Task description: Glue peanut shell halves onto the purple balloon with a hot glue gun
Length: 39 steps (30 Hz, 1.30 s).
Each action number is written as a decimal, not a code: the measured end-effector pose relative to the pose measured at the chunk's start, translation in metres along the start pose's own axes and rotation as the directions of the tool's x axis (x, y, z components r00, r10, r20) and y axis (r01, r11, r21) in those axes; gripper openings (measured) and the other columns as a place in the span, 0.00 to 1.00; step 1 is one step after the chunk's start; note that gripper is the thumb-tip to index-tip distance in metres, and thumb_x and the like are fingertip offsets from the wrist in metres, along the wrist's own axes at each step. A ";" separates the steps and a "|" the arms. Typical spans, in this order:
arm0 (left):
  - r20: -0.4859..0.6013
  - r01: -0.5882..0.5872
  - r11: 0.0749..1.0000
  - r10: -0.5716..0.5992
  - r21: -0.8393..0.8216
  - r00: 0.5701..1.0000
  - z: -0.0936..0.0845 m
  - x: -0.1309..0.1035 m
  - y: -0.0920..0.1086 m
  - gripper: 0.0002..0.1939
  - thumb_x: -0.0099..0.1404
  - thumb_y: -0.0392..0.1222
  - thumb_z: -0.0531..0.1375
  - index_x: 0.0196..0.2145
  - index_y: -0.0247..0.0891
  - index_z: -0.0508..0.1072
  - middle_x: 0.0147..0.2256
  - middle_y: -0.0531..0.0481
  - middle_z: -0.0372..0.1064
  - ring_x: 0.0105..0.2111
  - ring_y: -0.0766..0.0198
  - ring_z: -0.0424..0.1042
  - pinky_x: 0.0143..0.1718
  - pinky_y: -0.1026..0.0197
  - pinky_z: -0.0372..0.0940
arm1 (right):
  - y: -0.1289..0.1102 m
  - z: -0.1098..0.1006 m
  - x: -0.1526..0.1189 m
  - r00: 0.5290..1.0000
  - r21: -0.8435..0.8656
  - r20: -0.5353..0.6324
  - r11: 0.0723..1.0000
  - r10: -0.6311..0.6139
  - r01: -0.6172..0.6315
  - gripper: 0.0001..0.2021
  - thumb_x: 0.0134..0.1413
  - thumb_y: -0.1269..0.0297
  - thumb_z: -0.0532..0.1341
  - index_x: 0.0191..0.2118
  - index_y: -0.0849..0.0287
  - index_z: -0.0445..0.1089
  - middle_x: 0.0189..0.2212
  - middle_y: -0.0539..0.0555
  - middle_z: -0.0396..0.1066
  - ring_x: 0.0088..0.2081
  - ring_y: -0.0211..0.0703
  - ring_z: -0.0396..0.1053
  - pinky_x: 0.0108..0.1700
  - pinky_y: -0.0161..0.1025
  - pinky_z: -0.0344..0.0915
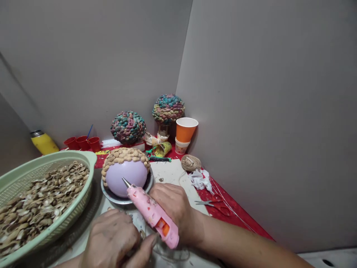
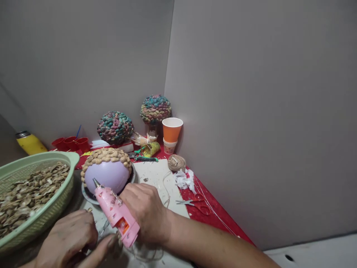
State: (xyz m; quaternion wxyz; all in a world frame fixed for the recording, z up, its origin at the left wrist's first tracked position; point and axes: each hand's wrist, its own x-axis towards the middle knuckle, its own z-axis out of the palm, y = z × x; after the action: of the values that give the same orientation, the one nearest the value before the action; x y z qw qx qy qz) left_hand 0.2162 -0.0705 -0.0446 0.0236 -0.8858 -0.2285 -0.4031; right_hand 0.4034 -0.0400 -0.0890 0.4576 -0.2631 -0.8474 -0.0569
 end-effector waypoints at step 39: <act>-0.064 -0.012 0.987 0.022 0.158 0.998 0.008 -0.004 0.008 0.17 0.58 0.29 0.58 0.16 0.41 0.60 0.11 0.57 0.60 0.12 0.69 0.57 0.18 0.59 0.49 | -0.010 0.003 -0.001 0.999 -0.040 0.017 0.998 -0.051 0.052 0.21 0.71 0.58 0.39 0.26 0.54 0.55 0.19 0.51 0.59 0.22 0.42 0.55 0.25 0.43 0.46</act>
State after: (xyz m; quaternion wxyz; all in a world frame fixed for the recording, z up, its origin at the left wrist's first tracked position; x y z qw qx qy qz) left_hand 0.2228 -0.0776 -0.0516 0.1045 -0.8693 -0.2511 -0.4126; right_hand 0.3973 -0.0478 -0.0903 0.4439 -0.2510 -0.8561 -0.0838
